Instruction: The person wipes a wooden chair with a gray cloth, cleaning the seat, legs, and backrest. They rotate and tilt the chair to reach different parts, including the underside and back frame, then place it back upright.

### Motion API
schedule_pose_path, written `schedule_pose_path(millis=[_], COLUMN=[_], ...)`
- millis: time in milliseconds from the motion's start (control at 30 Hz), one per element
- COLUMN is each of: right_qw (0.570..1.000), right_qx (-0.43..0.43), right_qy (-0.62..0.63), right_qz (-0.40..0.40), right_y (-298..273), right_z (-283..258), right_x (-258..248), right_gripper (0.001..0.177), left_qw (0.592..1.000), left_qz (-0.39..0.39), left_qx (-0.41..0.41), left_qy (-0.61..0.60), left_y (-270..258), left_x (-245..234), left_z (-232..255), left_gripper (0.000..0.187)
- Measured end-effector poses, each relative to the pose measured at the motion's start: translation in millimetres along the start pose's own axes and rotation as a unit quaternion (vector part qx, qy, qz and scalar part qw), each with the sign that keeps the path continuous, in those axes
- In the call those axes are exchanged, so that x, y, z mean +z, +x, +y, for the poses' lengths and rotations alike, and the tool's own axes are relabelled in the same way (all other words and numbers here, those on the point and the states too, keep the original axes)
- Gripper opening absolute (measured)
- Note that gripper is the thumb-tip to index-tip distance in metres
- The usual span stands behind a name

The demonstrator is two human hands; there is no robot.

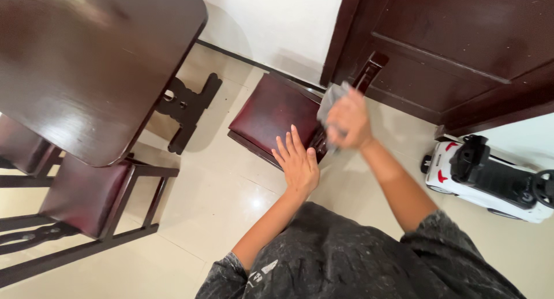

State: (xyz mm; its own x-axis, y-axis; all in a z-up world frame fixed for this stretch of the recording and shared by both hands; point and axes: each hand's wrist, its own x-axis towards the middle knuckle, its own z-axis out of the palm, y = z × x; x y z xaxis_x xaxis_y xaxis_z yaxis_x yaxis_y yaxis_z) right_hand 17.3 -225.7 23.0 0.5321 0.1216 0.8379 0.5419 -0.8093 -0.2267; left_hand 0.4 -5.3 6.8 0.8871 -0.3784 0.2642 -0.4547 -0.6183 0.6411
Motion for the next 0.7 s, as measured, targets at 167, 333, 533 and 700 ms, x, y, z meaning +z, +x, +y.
schedule_pose_path(millis=[167, 333, 533, 700], right_qw=[0.944, 0.988, 0.998, 0.997], right_qx=[0.262, 0.143, -0.003, -0.068], right_qy=[0.199, 0.043, -0.06, -0.031], right_qz=[-0.004, 0.047, -0.02, -0.027], right_y=[37, 28, 12, 24], right_z=[76, 18, -84, -2], right_x=[-28, -16, 11, -13], right_gripper=[0.027, 0.016, 0.016, 0.018], left_qw=[1.0, 1.0, 0.999, 1.0], left_qz=[-0.008, -0.006, 0.025, 0.009], left_qx=[-0.012, -0.029, -0.012, -0.018], left_qy=[0.022, 0.001, -0.035, -0.012], left_y=[6, 7, 3, 9], left_x=[0, -1, -1, 3], left_z=[5, 5, 6, 11], left_gripper=[0.069, 0.069, 0.067, 0.067])
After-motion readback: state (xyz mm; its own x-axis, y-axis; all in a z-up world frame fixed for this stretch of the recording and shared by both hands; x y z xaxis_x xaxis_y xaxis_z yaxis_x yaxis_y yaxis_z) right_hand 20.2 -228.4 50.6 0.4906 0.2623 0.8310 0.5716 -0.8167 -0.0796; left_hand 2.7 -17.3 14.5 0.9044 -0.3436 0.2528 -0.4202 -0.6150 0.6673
